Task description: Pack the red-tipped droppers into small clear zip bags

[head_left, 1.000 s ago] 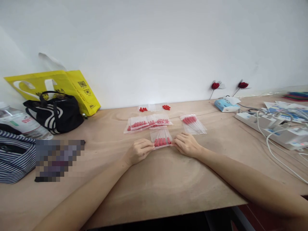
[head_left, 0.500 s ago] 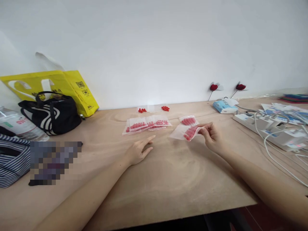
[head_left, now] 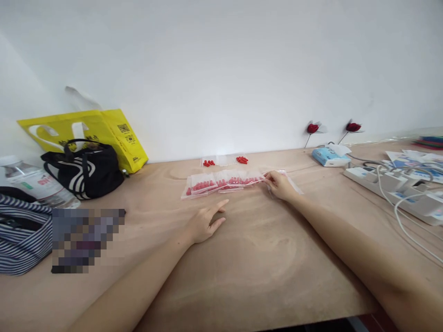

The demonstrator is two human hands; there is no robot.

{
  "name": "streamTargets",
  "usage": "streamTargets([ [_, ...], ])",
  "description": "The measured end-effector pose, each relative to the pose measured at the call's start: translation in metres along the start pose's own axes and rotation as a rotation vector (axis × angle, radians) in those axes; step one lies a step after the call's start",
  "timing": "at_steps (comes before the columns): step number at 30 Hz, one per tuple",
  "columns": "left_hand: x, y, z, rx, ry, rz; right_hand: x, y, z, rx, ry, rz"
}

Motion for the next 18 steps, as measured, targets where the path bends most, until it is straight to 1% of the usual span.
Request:
streamTargets([
  [2,0.0,0.0,0.0,0.002,-0.003,-0.005,0.003,-0.001,-0.004,0.064,-0.126,-0.038],
  [3,0.0,0.0,0.0,0.006,-0.005,-0.01,-0.001,-0.001,-0.008,0.071,-0.178,-0.002],
  [4,0.001,0.0,0.0,0.012,-0.008,-0.016,-0.01,-0.001,-0.016,0.054,-0.218,0.082],
  [5,0.001,0.0,0.001,0.02,-0.011,-0.022,-0.024,-0.001,-0.026,0.016,-0.246,0.214],
  [7,0.002,0.0,0.002,0.029,-0.015,-0.034,-0.058,-0.009,-0.047,-0.069,-0.256,0.561],
  [8,0.002,0.0,0.002,0.033,-0.017,-0.036,-0.073,-0.015,-0.053,-0.093,-0.247,0.715],
  [9,0.001,0.001,0.002,0.035,-0.019,-0.035,-0.084,-0.02,-0.057,-0.097,-0.232,0.832],
  [10,0.001,0.001,0.002,0.036,-0.021,-0.032,-0.093,-0.022,-0.058,-0.086,-0.215,0.906],
  [11,0.001,0.001,0.002,0.037,-0.023,-0.029,-0.099,-0.023,-0.057,-0.069,-0.196,0.943],
  [14,0.0,0.001,0.003,0.045,-0.027,-0.025,-0.108,-0.02,-0.052,-0.051,-0.154,0.955],
  [18,0.0,0.001,0.003,0.049,-0.023,-0.029,-0.108,-0.018,-0.049,-0.079,-0.102,0.913],
])
Point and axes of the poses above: each hand's wrist, its own y-axis towards the middle knuckle, its own z-axis out of the palm, x = y × z, the point moved 9 cm from there along y, towards the middle knuckle, and after that the axes turned 9 degrees about x, right-handed, at the moved point
